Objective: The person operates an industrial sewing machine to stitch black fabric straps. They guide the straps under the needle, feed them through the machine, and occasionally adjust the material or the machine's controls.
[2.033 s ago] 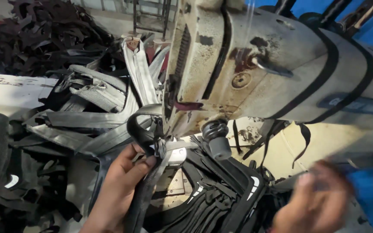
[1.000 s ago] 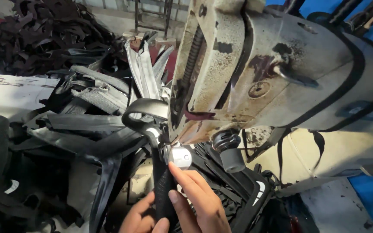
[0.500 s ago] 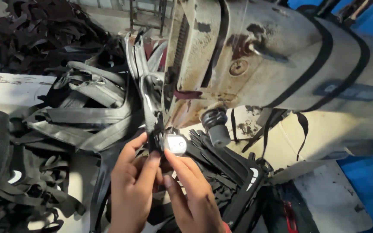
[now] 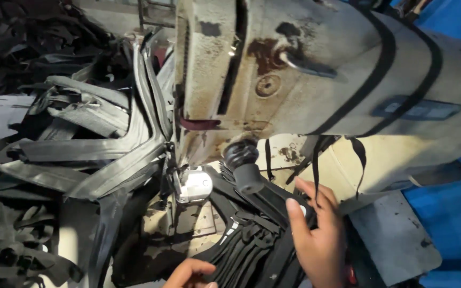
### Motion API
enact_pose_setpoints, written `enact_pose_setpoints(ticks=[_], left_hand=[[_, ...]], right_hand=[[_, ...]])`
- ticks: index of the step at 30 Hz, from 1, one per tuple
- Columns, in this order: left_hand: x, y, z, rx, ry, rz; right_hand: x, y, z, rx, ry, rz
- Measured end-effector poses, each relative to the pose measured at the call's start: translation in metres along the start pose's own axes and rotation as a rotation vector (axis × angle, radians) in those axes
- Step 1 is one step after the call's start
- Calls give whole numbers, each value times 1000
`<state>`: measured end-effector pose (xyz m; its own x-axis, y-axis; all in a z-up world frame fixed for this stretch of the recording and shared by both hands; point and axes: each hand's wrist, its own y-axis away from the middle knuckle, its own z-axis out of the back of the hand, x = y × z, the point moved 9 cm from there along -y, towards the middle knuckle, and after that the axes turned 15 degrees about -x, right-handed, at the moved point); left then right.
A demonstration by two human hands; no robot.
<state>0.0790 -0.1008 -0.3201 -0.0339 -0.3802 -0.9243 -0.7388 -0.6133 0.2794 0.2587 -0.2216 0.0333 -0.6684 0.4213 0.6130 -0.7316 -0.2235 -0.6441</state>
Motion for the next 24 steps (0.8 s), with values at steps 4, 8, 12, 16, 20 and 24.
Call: enact_pose_setpoints(ticks=[4,8,12,16,20,24], left_hand=[[-109,24,-49,-116,-344,-40],[-152,40,-132,187,-512,-287],[-187,63,-199,291,-548,-734],[-177,66,-224,284,-614,-658],[-169,59,-219,231,-445,-482],[-158,56,-220,228,-279,-257]], right_hand=[[-95,71,39,-287,-62,-229],[-359,211,45,-378,-409,-601],[-227,198,41,-350,-725,-1196],[-171,156,59,-276,-750,-1286],[-168,138,57,-82,-903,-1197],[-163,143,52,78,-925,-995]])
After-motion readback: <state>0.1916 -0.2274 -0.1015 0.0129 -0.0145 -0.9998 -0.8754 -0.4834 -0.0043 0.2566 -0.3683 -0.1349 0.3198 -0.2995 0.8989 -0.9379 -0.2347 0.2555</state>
